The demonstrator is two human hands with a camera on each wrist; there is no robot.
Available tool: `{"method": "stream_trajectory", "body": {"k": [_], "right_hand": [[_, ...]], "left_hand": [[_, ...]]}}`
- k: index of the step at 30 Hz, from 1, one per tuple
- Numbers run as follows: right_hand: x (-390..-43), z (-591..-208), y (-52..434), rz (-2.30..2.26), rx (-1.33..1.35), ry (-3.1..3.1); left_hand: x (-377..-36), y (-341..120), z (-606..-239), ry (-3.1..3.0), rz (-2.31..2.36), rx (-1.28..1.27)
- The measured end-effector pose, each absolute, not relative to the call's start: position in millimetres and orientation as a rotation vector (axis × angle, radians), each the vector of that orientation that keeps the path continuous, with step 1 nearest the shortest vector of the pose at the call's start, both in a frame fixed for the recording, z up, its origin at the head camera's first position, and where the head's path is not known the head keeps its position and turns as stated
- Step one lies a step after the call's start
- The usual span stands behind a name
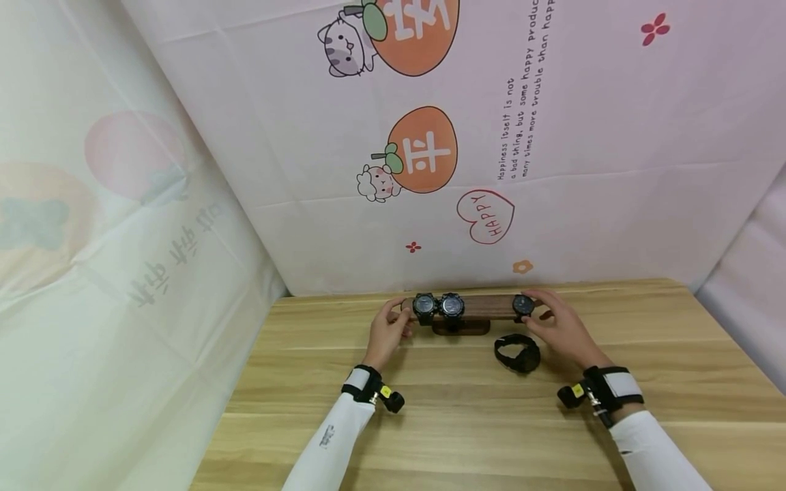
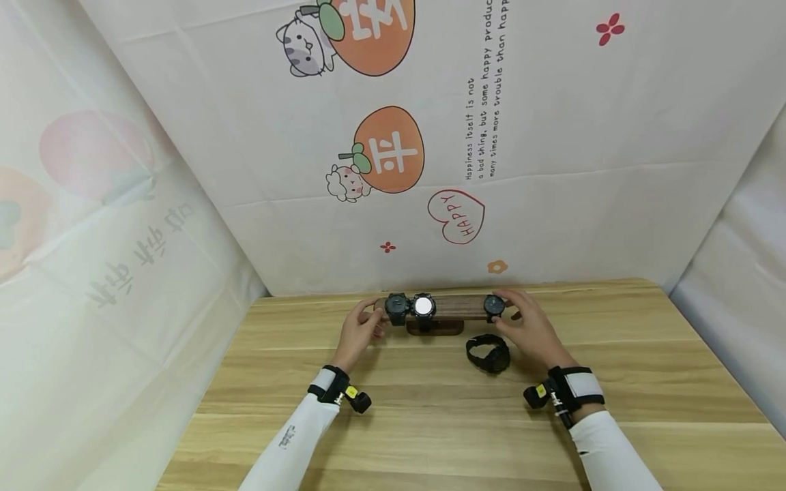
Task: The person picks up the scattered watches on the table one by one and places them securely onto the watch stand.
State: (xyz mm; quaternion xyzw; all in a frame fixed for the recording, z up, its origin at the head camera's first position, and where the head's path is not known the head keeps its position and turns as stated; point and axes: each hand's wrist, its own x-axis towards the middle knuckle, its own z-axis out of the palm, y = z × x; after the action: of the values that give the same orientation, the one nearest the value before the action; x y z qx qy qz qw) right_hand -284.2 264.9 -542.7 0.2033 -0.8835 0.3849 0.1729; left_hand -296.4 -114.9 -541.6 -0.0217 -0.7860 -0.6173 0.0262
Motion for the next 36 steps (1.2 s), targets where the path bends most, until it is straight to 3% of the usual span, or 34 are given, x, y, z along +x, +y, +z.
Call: {"method": "stream_trajectory", "body": {"k": [36], "right_hand": [[-291,-542,249,1.105,0.644,-2.527]], "left_hand": [[-297,-115,-544,-2.419,-1.916,-0.068]]}}
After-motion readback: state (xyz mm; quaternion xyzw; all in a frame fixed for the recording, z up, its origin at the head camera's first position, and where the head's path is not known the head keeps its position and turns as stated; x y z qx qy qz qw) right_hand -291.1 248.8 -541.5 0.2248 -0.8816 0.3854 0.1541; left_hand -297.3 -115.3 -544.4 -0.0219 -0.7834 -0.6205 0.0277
